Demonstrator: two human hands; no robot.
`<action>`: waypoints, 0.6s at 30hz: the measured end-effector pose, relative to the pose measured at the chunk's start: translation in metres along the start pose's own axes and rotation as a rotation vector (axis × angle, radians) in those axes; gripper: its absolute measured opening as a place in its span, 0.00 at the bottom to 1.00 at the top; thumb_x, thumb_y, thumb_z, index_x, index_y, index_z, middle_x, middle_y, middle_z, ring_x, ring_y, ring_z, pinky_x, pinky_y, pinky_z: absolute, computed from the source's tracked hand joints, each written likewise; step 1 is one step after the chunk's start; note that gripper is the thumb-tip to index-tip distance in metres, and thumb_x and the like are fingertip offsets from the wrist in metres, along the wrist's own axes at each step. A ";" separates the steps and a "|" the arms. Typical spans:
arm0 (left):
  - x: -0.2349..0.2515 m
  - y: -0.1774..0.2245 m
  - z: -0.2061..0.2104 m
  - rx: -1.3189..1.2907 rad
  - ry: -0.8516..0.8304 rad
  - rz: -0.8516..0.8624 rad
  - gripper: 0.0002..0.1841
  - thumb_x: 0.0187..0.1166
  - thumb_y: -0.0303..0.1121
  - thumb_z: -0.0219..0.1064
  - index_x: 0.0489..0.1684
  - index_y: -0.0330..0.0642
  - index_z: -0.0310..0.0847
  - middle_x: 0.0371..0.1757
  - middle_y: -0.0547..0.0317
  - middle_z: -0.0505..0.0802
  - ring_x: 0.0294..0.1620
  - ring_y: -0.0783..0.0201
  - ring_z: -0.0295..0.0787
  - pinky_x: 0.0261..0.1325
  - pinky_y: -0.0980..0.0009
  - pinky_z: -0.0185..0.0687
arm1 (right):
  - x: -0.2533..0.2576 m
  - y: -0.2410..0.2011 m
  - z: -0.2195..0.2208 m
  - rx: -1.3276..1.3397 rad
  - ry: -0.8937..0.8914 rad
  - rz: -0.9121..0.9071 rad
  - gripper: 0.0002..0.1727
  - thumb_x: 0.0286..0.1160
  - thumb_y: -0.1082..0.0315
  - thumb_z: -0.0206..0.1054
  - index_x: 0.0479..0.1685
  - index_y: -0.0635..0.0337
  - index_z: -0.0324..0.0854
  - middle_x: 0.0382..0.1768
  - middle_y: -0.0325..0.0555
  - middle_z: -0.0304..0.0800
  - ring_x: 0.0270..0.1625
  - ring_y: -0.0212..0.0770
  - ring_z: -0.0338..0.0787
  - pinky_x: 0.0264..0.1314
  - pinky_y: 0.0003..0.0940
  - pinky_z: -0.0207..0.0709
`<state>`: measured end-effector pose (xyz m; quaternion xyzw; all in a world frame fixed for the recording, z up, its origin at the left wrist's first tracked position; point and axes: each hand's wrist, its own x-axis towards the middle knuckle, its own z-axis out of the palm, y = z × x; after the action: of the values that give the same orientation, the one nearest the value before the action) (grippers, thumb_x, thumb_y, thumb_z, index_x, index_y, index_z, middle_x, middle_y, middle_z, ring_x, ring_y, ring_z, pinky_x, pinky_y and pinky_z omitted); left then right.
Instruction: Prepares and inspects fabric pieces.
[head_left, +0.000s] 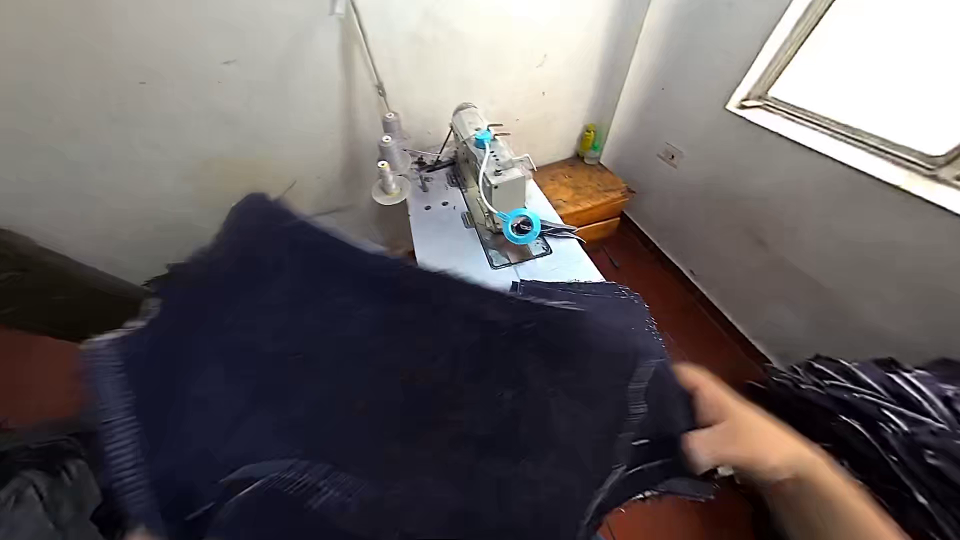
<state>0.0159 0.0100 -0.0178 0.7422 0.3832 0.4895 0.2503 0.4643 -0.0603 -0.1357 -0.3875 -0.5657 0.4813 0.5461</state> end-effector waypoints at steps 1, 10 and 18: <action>0.003 -0.010 0.025 0.014 -0.047 -0.029 0.16 0.90 0.45 0.58 0.72 0.64 0.79 0.65 0.95 0.88 0.67 0.93 0.79 0.74 0.82 0.76 | -0.007 -0.015 -0.036 -0.088 0.067 0.019 0.32 0.56 0.42 0.82 0.67 0.25 0.83 0.55 0.14 0.93 0.55 0.16 0.91 0.56 0.22 0.89; -0.040 -0.149 0.244 0.578 -0.222 -0.623 0.36 0.87 0.43 0.62 0.86 0.26 0.56 0.61 0.29 0.90 0.53 0.34 0.93 0.57 0.37 0.86 | 0.062 0.087 -0.174 -1.203 0.059 0.718 0.43 0.43 0.53 0.94 0.67 0.55 0.82 0.53 0.63 0.90 0.58 0.68 0.89 0.54 0.76 0.79; -0.035 -0.144 0.263 0.928 -0.573 -0.826 0.76 0.48 0.75 0.80 0.95 0.35 0.39 0.82 0.27 0.70 0.60 0.36 0.90 0.56 0.46 0.89 | 0.026 0.178 0.020 -1.021 0.108 0.771 0.48 0.69 0.30 0.68 0.90 0.40 0.65 0.63 0.63 0.87 0.58 0.65 0.91 0.53 0.65 0.85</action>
<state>0.2027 0.0664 -0.2480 0.6660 0.7236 -0.0768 0.1643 0.4265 0.0049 -0.3001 -0.7980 -0.5153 0.2931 0.1084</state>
